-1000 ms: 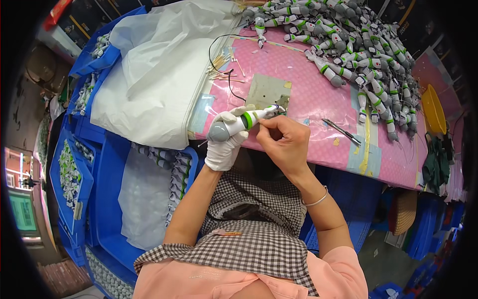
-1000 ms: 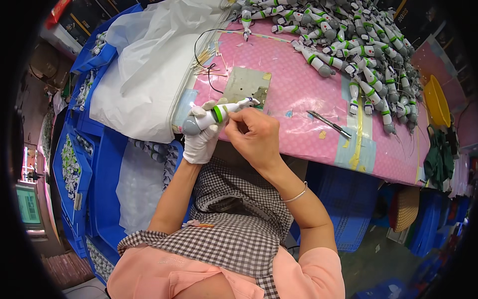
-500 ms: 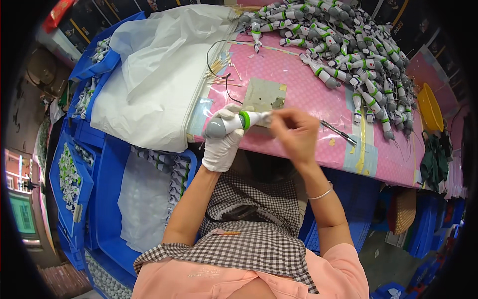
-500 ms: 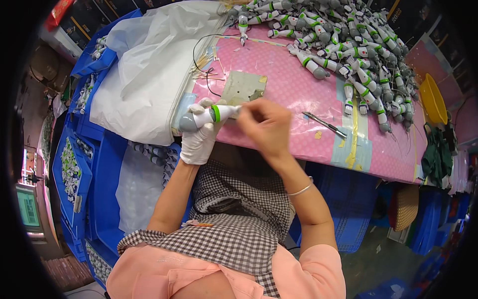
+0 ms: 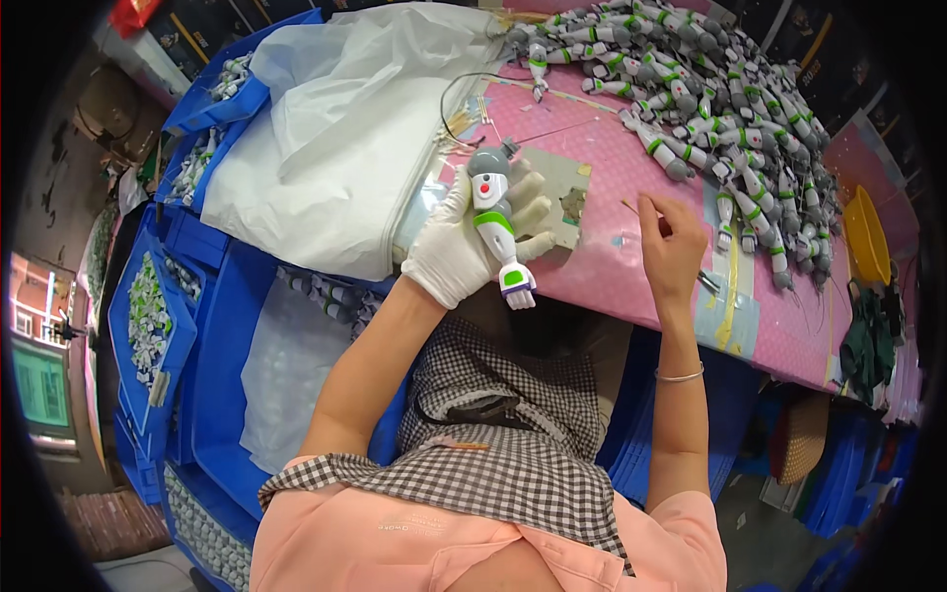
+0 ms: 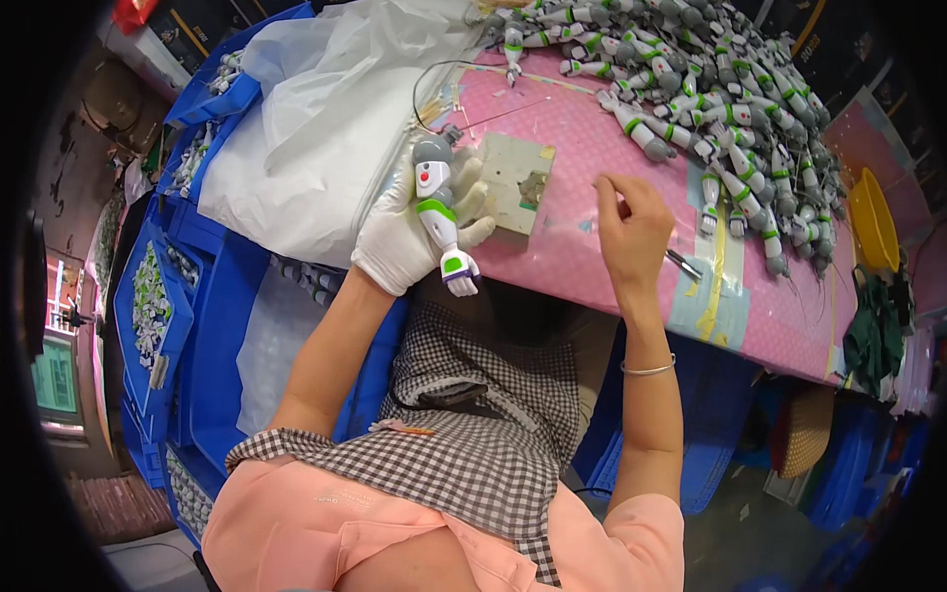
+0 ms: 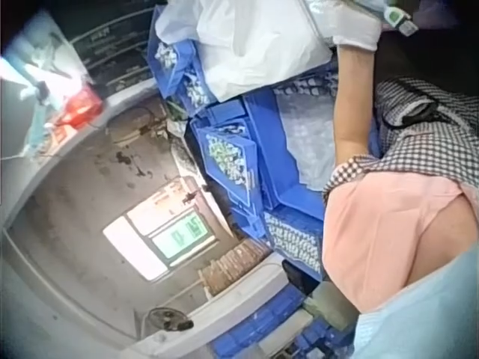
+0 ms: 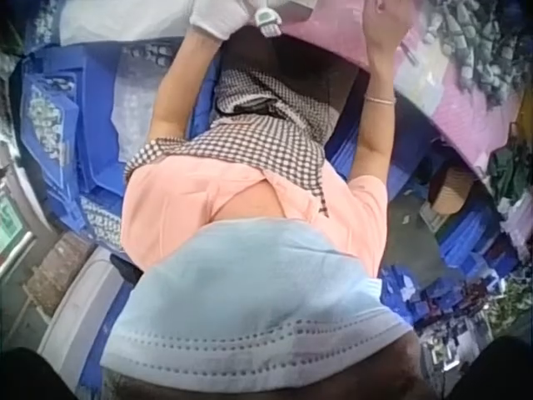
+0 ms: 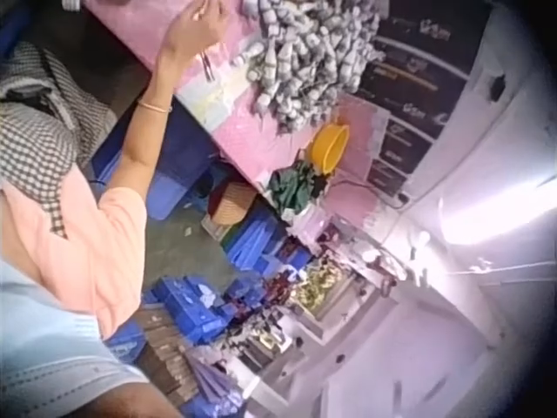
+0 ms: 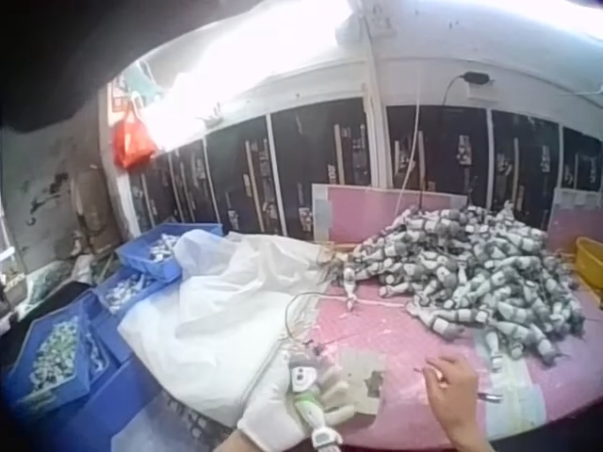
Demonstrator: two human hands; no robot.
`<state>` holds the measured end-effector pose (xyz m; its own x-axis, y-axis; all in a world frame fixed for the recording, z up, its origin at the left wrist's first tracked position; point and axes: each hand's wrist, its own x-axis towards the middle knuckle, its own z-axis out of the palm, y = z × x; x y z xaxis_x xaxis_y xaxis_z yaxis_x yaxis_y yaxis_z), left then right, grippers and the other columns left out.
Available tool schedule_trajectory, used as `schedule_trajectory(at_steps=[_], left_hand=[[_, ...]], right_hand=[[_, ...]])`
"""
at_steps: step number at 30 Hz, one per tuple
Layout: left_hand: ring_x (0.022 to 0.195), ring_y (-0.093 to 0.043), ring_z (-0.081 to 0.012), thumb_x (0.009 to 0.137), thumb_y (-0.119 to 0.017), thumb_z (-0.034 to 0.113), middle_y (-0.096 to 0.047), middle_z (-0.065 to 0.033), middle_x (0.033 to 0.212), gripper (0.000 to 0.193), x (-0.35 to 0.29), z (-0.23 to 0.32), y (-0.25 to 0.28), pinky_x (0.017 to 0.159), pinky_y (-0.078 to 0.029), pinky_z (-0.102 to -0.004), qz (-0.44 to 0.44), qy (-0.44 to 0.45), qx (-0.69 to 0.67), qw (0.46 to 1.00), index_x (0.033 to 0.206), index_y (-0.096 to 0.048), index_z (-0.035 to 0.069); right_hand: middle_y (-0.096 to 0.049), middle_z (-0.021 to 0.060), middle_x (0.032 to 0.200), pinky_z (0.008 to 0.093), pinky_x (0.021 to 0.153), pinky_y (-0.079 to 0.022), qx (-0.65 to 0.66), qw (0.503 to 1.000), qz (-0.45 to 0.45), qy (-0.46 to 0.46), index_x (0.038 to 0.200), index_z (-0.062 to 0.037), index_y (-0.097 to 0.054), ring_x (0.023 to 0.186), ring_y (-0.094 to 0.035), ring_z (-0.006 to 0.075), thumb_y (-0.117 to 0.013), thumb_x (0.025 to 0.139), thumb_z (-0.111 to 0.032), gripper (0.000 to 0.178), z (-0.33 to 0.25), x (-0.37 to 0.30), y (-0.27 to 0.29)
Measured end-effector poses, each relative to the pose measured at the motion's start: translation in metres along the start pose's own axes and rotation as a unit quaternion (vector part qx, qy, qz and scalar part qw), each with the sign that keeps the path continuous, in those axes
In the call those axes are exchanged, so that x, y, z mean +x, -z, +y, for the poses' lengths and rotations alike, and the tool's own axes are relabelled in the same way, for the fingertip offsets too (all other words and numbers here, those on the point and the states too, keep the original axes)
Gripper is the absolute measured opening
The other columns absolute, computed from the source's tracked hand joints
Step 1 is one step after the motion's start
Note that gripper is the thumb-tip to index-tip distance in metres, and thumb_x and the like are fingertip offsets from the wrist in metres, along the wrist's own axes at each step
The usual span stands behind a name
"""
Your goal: Assembling small plastic toy figures and organizing them into storage bins.
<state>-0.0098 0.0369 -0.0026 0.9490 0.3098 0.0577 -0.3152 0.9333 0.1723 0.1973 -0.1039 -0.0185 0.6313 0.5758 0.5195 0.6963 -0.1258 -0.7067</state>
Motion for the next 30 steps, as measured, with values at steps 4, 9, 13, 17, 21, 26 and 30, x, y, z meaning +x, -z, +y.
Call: schedule_trajectory(at_steps=[4, 9, 13, 17, 21, 26, 30], left_hand=[[0.089, -0.060, -0.0261, 0.093, -0.033, 0.054, -0.058, -0.0120, 0.115, 0.058, -0.008, -0.024, -0.001, 0.079, -0.049, -0.0433, 0.089, 0.067, -0.014, 0.994, 0.129, -0.044, 0.010], [0.073, -0.059, -0.0213, 0.092, -0.030, 0.057, -0.062, -0.0113, 0.098, 0.060, -0.023, -0.051, 0.006, 0.065, -0.051, -0.0374, 0.177, 0.083, 0.125, 0.973, 0.122, -0.048, 0.009], [0.064, -0.056, -0.0161, 0.093, -0.039, 0.052, -0.060, -0.0101, 0.090, 0.052, -0.038, -0.061, 0.013, 0.056, -0.048, -0.0304, 0.182, 0.081, 0.221, 0.955, 0.115, -0.049, 0.006], [0.057, -0.052, -0.0106, 0.088, -0.058, 0.037, -0.055, -0.0054, 0.079, 0.041, -0.038, -0.068, 0.006, 0.049, -0.041, -0.0240, 0.192, 0.093, 0.465, 0.859, 0.108, -0.049, 0.003], [0.054, -0.050, -0.0090, 0.085, -0.062, 0.023, -0.053, -0.0016, 0.073, 0.029, -0.019, -0.062, -0.008, 0.048, -0.040, -0.0233, 0.236, 0.045, 0.567, 0.788, 0.100, -0.050, 0.002], [0.082, -0.061, -0.0152, 0.090, -0.059, 0.024, -0.060, -0.0063, 0.092, 0.030, -0.010, -0.038, 0.003, 0.072, -0.049, -0.0270, 0.201, -0.016, 0.500, 0.842, 0.110, -0.052, 0.002], [0.086, -0.061, -0.0155, 0.090, -0.058, 0.024, -0.060, -0.0046, 0.095, 0.032, -0.006, -0.023, -0.006, 0.075, -0.050, -0.0284, 0.201, 0.081, 0.450, 0.867, 0.113, -0.053, 0.003]], right_hand=[[-0.066, 0.0076, 0.101, 0.0209, 0.055, -0.046, 0.288, 0.893, -0.207, -0.277, 0.110, -0.0027, -0.062, 0.064, -0.060, 0.0109, -0.060, 0.089, -0.019, 0.026, -0.031, 0.003, 0.001], [-0.065, 0.0126, 0.104, 0.0241, 0.067, -0.056, 0.593, 0.728, -0.022, -0.343, 0.116, 0.0006, -0.055, 0.071, -0.064, 0.0123, -0.058, 0.089, -0.014, 0.031, -0.035, -0.014, -0.014], [-0.066, 0.0089, 0.093, 0.0216, 0.057, -0.053, 0.586, 0.712, -0.052, -0.384, 0.112, 0.0009, -0.057, 0.066, -0.063, 0.0111, -0.060, 0.086, -0.011, 0.029, -0.029, -0.019, -0.009], [-0.066, 0.0064, 0.080, 0.0179, 0.050, -0.045, 0.495, 0.779, -0.186, -0.338, 0.103, -0.0009, -0.064, 0.060, -0.059, 0.0091, -0.063, 0.083, -0.011, 0.022, -0.001, -0.014, -0.008], [-0.066, 0.0058, 0.069, 0.0210, 0.050, -0.041, 0.148, 0.977, -0.133, -0.081, 0.085, -0.0006, -0.070, 0.055, -0.055, 0.0085, -0.065, 0.079, -0.012, 0.015, 0.009, -0.013, -0.025], [-0.068, 0.0068, 0.070, 0.0245, 0.055, -0.045, 0.035, 0.991, -0.128, 0.006, 0.082, 0.0016, -0.070, 0.055, -0.056, 0.0088, -0.064, 0.076, -0.012, 0.016, -0.006, -0.003, -0.028], [-0.065, 0.0050, 0.066, 0.0235, 0.054, -0.043, 0.036, 0.976, -0.210, -0.044, 0.082, 0.0029, -0.069, 0.058, -0.054, 0.0068, -0.065, 0.076, -0.012, 0.017, -0.003, 0.007, -0.026]])
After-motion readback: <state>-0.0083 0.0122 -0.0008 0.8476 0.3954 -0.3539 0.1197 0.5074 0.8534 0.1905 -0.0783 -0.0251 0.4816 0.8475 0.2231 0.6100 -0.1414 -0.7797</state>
